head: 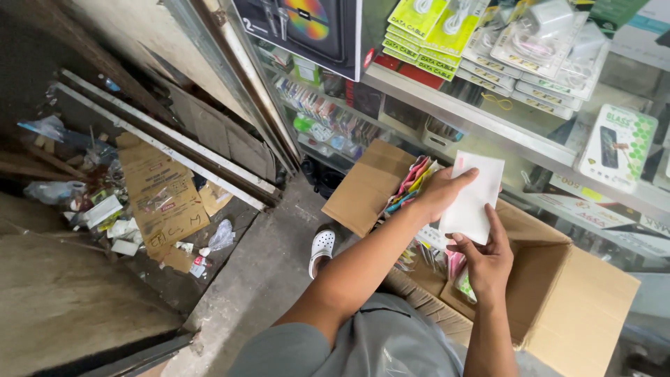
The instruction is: Sorting and inspecting various phone screen protectors from a cardboard box on a shop counter.
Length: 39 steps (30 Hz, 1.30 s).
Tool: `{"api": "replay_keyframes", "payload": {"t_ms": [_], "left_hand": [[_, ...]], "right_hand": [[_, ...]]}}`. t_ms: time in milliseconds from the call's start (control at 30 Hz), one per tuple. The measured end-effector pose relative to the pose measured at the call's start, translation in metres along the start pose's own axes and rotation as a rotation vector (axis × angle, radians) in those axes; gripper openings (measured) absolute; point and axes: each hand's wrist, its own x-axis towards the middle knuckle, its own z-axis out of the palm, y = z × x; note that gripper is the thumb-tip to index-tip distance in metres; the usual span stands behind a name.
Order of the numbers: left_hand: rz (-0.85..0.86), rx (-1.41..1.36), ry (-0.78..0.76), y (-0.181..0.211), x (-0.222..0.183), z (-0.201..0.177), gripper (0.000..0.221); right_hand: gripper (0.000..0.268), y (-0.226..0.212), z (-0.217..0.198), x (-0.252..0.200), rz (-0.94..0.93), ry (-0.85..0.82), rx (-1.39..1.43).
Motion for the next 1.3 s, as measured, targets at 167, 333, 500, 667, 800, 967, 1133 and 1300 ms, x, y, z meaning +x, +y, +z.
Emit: {"api": "replay_keyframes", "payload": {"t_ms": [167, 333, 500, 667, 800, 967, 1133, 1300], "left_hand": [[-0.071, -0.065, -0.021, 0.008, -0.025, 0.017, 0.034], [-0.116, -0.071, -0.079, 0.005, -0.044, 0.026, 0.034], [-0.083, -0.105, -0.143, -0.002, -0.063, 0.032, 0.033], [-0.082, 0.042, -0.107, 0.009, -0.066, 0.017, 0.036], [-0.081, 0.28, -0.12, 0.046, -0.083, 0.02, 0.038], [-0.087, 0.416, -0.275, 0.047, -0.098, 0.012, 0.037], [-0.098, 0.439, -0.318, 0.037, -0.111, 0.008, 0.034], [-0.156, 0.478, -0.234, 0.023, -0.122, -0.013, 0.033]], "right_hand": [[0.076, 0.003, -0.001, -0.005, -0.041, 0.037, 0.006], [0.072, 0.003, -0.002, -0.009, -0.082, 0.077, 0.069], [0.072, 0.017, -0.009, -0.01, -0.176, 0.134, -0.003], [0.067, 0.014, -0.009, -0.015, -0.18, 0.116, -0.021], [0.061, 0.017, -0.019, -0.015, 0.021, 0.269, -0.039], [0.043, -0.007, -0.021, 0.005, -0.095, 0.311, 0.021], [0.024, -0.004, -0.027, 0.024, -0.035, 0.281, 0.079], [0.015, -0.004, -0.022, 0.041, 0.032, 0.261, 0.148]]}}
